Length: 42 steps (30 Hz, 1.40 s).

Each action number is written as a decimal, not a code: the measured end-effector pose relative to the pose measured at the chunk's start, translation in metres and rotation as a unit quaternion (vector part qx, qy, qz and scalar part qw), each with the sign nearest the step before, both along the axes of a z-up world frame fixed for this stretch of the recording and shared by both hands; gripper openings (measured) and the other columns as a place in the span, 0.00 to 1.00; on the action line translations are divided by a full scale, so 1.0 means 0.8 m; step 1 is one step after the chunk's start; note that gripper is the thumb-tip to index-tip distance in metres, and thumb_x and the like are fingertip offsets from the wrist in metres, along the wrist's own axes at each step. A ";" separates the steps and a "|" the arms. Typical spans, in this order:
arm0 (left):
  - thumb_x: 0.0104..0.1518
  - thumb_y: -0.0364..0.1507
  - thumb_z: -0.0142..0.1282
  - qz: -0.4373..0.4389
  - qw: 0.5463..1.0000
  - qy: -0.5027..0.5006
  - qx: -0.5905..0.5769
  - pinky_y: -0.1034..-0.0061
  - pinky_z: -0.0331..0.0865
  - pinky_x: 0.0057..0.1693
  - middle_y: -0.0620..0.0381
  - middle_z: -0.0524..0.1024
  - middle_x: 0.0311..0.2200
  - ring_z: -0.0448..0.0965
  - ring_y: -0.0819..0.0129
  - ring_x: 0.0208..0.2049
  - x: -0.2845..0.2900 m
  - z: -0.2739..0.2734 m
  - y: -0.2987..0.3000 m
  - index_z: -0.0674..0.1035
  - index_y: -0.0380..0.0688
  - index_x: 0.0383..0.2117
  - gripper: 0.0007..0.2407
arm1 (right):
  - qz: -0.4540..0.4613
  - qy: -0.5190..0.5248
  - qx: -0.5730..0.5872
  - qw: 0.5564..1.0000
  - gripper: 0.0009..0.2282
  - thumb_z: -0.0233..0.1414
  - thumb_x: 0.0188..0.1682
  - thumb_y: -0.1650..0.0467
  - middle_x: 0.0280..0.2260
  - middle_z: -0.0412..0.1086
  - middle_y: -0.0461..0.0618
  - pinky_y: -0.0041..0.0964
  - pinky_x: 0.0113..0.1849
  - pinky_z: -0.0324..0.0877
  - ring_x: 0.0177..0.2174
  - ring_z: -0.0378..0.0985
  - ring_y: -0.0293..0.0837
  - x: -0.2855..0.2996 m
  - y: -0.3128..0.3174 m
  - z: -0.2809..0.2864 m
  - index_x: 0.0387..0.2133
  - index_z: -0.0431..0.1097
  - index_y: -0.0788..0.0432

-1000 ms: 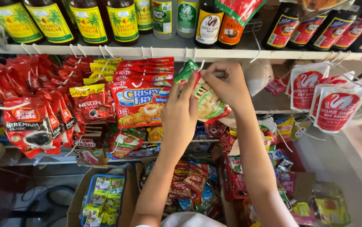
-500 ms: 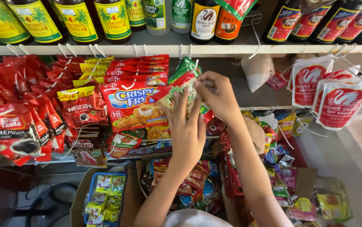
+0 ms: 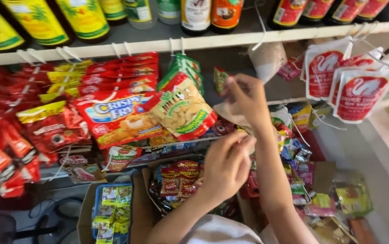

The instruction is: Wiping down and organizing food pouches on grocery store shelves using a cloth.

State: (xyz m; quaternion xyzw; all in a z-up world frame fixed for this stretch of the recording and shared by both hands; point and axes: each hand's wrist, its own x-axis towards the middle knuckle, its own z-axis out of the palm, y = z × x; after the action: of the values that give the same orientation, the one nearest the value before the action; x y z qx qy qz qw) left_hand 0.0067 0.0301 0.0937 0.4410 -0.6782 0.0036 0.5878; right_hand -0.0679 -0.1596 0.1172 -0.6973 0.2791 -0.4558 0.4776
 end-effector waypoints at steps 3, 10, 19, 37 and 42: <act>0.56 0.20 0.55 -0.064 0.992 0.016 0.104 0.58 0.72 0.51 0.44 0.75 0.47 0.78 0.48 0.44 -0.024 -0.022 -0.046 0.76 0.39 0.52 0.16 | -0.135 0.067 -0.007 0.989 0.08 0.57 0.55 0.71 0.24 0.75 0.46 0.28 0.27 0.69 0.24 0.74 0.32 -0.047 -0.051 -0.038 0.32 0.75 0.68; 0.52 0.16 0.50 0.036 0.980 0.111 0.161 0.58 0.67 0.61 0.35 0.67 0.55 0.72 0.40 0.55 -0.013 -0.152 -0.260 0.68 0.26 0.55 0.20 | -0.188 0.091 -0.145 0.967 0.08 0.58 0.45 0.75 0.30 0.81 0.50 0.31 0.33 0.77 0.31 0.84 0.36 -0.063 -0.171 -0.171 0.36 0.76 0.67; 0.56 0.19 0.52 0.061 0.972 0.067 0.217 0.52 0.60 0.67 0.27 0.58 0.61 0.61 0.30 0.64 -0.016 -0.207 -0.268 0.61 0.24 0.60 0.24 | -0.253 0.148 -0.160 0.942 0.07 0.55 0.49 0.74 0.25 0.76 0.61 0.39 0.30 0.73 0.24 0.82 0.44 -0.046 -0.175 -0.194 0.34 0.78 0.67; 0.57 0.44 0.59 -0.234 0.725 0.566 0.315 0.70 0.72 0.56 0.55 0.77 0.49 0.78 0.71 0.50 -0.025 -0.250 -0.206 0.72 0.43 0.54 0.24 | -0.045 0.066 0.031 0.996 0.07 0.52 0.60 0.72 0.24 0.63 0.36 0.28 0.27 0.57 0.26 0.61 0.28 -0.170 -0.032 -0.143 0.34 0.73 0.63; 0.62 0.50 0.50 -0.144 0.749 0.577 0.294 0.74 0.80 0.44 0.56 0.82 0.35 0.85 0.72 0.36 -0.018 -0.264 -0.171 0.76 0.42 0.37 0.21 | -0.296 0.271 -0.392 0.828 0.15 0.62 0.44 0.69 0.35 0.74 0.61 0.48 0.36 0.69 0.34 0.76 0.59 -0.172 -0.035 -0.197 0.42 0.73 0.67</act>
State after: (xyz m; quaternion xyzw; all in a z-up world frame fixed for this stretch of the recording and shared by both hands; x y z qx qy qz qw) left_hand -0.0075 -0.1063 -0.1179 0.4074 -0.2334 -0.5354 0.7021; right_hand -0.2057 -0.1873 -0.0401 -0.8053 0.3881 -0.4393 -0.0882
